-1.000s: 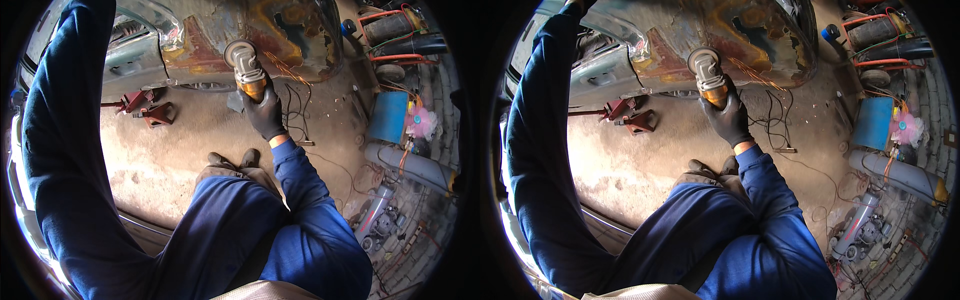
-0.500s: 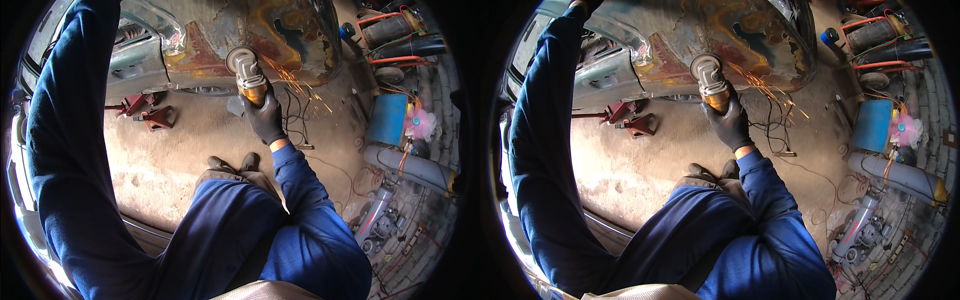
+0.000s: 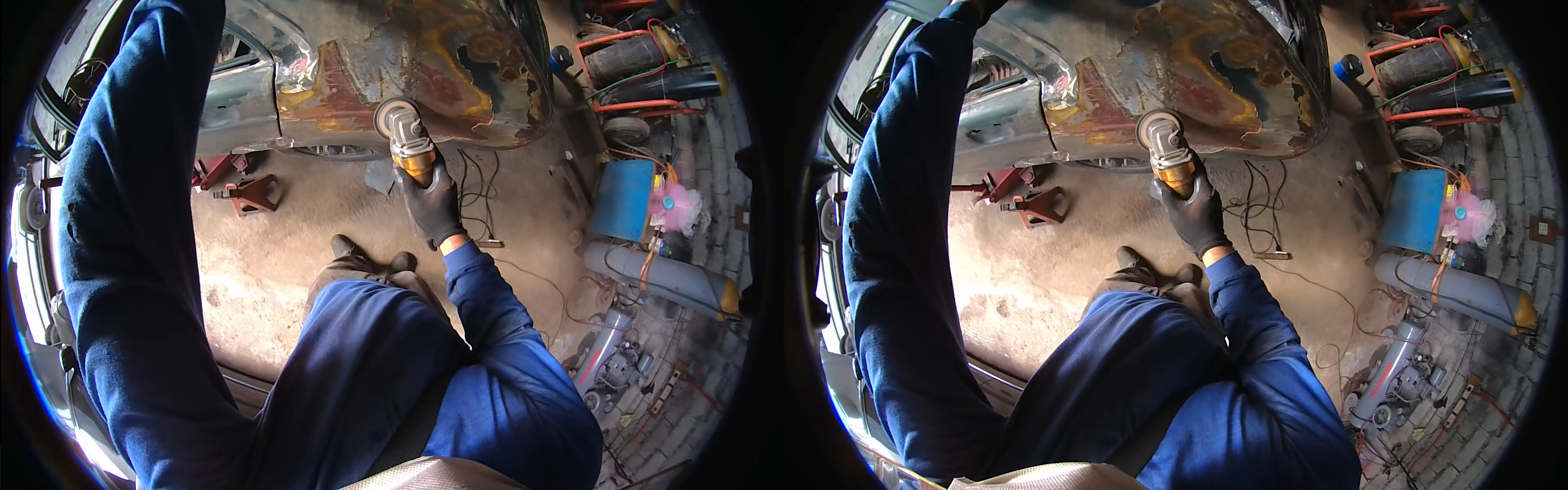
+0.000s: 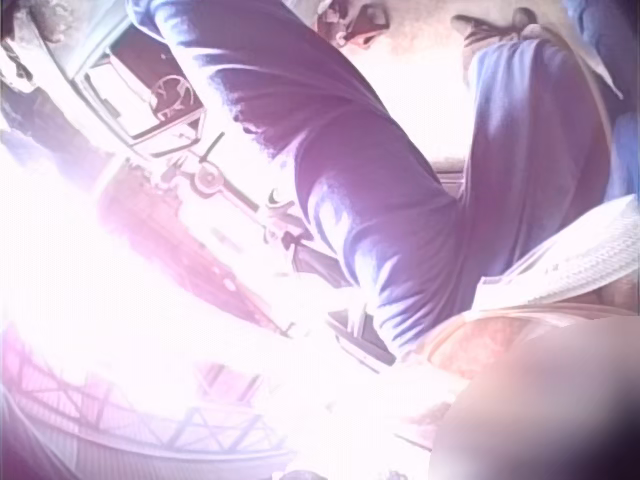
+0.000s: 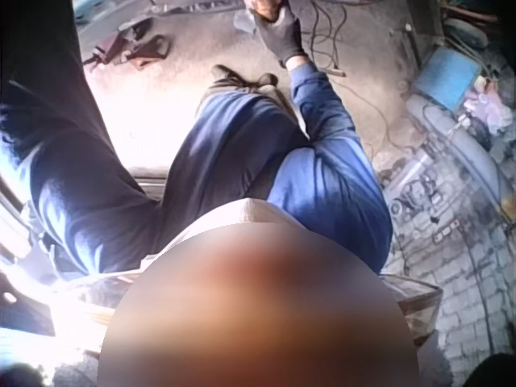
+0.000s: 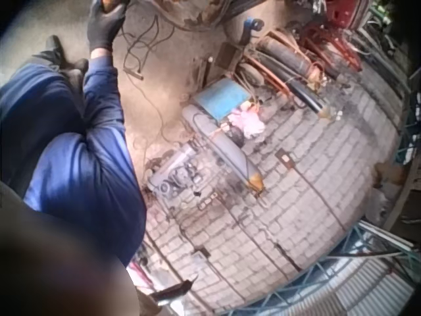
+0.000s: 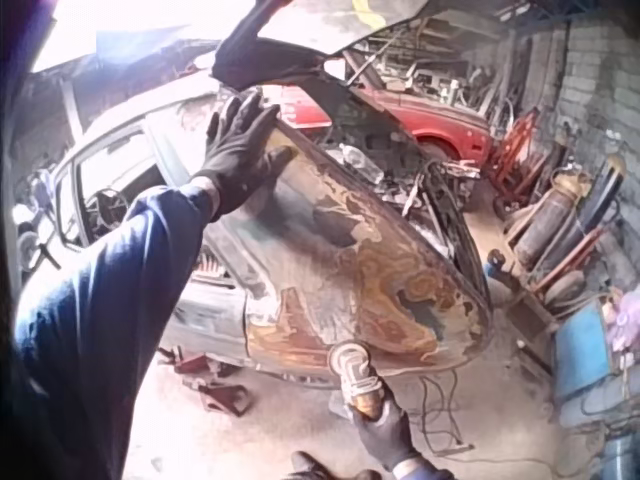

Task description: The person uses an angle grinder to remove paint and rust from the front fender and door area of a car. The person moves along the side of the vehicle, grinding different sections of the body panel.

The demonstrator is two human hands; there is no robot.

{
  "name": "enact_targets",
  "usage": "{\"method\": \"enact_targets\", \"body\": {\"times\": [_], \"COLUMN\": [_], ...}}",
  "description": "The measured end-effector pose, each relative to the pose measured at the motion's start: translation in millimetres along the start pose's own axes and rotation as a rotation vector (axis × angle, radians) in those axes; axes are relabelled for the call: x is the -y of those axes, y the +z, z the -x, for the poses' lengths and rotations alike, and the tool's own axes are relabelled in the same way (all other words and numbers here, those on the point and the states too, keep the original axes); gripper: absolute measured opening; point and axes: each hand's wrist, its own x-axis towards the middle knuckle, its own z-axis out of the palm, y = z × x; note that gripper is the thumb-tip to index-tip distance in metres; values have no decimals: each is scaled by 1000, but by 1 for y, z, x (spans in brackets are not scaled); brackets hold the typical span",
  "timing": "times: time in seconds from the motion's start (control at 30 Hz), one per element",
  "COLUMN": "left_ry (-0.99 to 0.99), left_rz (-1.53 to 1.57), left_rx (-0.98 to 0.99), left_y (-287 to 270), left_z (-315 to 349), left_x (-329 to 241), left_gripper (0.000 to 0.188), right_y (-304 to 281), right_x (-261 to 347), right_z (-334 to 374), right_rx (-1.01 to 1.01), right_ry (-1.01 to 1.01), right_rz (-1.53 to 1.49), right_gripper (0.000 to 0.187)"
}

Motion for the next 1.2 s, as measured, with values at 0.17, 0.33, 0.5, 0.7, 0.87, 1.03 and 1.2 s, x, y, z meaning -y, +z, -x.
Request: {"method": "enact_targets", "body": {"times": [0.17,0.33,0.5,0.7,0.87,1.03,1.2], "left_ry": [-47,9,-50,-680,-1527,-1451,-1254], "left_rz": [29,115,353,826,1630,1575,1417], "left_rx": [55,151,404,398,542,710,491], "left_y": [-5,-32,-81,-113,-97,-86,-85], "left_z": [4,-3,73,268,297,281,266], "left_x": [-3,-1,-39,-242,-307,-310,-307], "left_gripper": [88,82,72,58,57,47,37], "right_y": [-9,-12,-29,-54,-57,-60,-59], "right_x": [11,5,-5,27,24,-2,4], "right_z": [-14,-14,-9,-46,-48,-42,-66], "right_rx": [-57,-43,101,150,170,227,166], "right_ry": [-185,-174,-72,-201,-243,-183,-434], "right_rz": [24,28,52,-15,-36,22,59], "right_gripper": [75,81,84,81,73,79,79]}}
